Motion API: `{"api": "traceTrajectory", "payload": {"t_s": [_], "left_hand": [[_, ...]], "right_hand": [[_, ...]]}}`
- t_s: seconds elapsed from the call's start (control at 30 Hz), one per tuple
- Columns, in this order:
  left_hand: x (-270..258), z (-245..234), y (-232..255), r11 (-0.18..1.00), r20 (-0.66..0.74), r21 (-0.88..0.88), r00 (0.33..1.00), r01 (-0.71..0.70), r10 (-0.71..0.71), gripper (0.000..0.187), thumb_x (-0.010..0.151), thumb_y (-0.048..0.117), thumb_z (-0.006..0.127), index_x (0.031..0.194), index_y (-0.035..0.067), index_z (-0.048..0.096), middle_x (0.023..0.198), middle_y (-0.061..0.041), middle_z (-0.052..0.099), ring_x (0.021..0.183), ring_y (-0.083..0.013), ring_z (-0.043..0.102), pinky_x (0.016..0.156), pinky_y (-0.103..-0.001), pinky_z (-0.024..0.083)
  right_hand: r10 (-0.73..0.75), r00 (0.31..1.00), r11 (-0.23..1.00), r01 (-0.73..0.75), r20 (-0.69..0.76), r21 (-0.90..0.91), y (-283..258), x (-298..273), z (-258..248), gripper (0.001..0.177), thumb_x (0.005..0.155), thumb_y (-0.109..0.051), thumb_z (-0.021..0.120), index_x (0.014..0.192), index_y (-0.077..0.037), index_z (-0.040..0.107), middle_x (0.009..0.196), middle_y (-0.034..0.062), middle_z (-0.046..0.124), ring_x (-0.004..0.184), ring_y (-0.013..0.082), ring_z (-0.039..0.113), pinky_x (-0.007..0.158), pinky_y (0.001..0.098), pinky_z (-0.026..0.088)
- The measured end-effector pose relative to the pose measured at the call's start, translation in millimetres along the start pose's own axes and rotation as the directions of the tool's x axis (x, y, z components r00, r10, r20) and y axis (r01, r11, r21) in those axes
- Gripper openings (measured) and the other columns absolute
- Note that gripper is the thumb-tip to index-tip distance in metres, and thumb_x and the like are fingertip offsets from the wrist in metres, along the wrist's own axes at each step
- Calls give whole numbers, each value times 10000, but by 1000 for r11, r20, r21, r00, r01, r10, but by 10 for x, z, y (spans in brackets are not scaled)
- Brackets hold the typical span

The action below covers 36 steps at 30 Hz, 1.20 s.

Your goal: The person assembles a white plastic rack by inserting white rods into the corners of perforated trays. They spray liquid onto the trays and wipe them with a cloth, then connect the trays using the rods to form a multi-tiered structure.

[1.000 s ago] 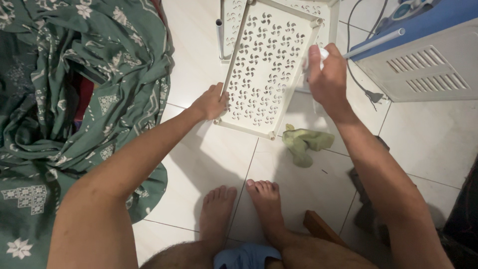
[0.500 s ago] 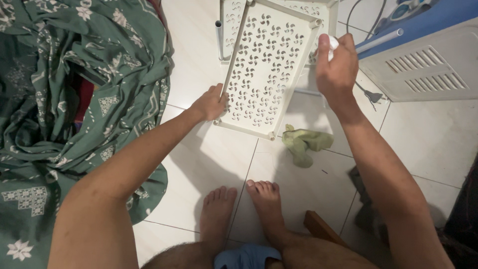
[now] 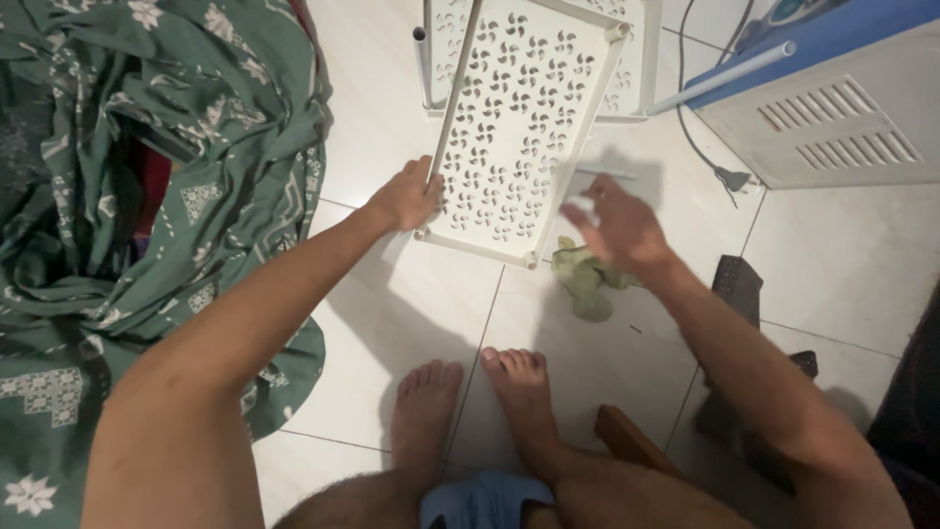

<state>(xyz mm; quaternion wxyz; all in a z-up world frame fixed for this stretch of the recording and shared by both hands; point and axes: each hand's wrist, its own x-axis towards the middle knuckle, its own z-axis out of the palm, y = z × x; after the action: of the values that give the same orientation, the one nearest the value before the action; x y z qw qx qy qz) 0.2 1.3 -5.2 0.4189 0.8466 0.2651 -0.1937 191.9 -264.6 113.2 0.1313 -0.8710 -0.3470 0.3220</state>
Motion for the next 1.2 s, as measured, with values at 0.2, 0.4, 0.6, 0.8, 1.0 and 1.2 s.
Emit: {"api": "traceTrajectory", "payload": {"t_s": [0.2,0.4,0.6,0.8,1.0,1.2], "left_hand": [[-15,-6,2,999,35,7,999,37,-37,451,1068,385,303,1355,55,414,1391,-251,486,1269,-436,524,1068,-517,411],[-5,-8,4,1000,9,5,1000,14,-14,452,1066,370,319,1358,39,412,1380,-265,488,1267,-445,519,1079,-512,405],[14,29,-17,998,9,-54,1000,24,-24,446,1071,374,328,1342,41,448,1328,-284,540,1240,-424,574,1095,-484,438],[13,-14,-24,1000,24,-14,1000,3,-3,476,1070,403,327,1369,43,418,1344,-298,507,1245,-449,542,1067,-505,415],[-29,-196,102,988,143,-132,988,74,-54,705,1011,536,422,1407,-48,415,1270,-282,630,1121,-359,685,993,-437,525],[-316,-292,112,958,224,-277,975,70,-7,1035,900,700,512,1481,-115,250,1266,-277,640,1163,-303,658,1007,-375,517]], "right_hand": [[-161,987,980,158,-16,-124,6,-181,172,536,993,-484,516,1177,-24,721,1194,151,654,947,369,698,852,459,547],[-79,942,993,104,-327,60,304,1,208,408,1033,-288,639,1238,64,620,1187,232,635,882,340,687,796,445,539],[-181,599,634,678,-780,373,1024,174,62,214,1103,-102,543,1275,24,521,1197,99,556,986,156,608,814,329,556],[156,754,891,171,-638,420,1577,127,259,286,1195,-172,449,1409,1,526,1154,123,609,1005,198,564,935,334,474],[48,768,833,322,-638,451,1543,-36,284,406,1148,-210,452,1494,0,479,1409,142,573,1312,228,542,1151,347,404],[70,788,847,277,-612,453,1539,-90,128,583,1075,-103,709,1544,-8,375,1497,169,514,1412,263,511,1204,404,389]]}}
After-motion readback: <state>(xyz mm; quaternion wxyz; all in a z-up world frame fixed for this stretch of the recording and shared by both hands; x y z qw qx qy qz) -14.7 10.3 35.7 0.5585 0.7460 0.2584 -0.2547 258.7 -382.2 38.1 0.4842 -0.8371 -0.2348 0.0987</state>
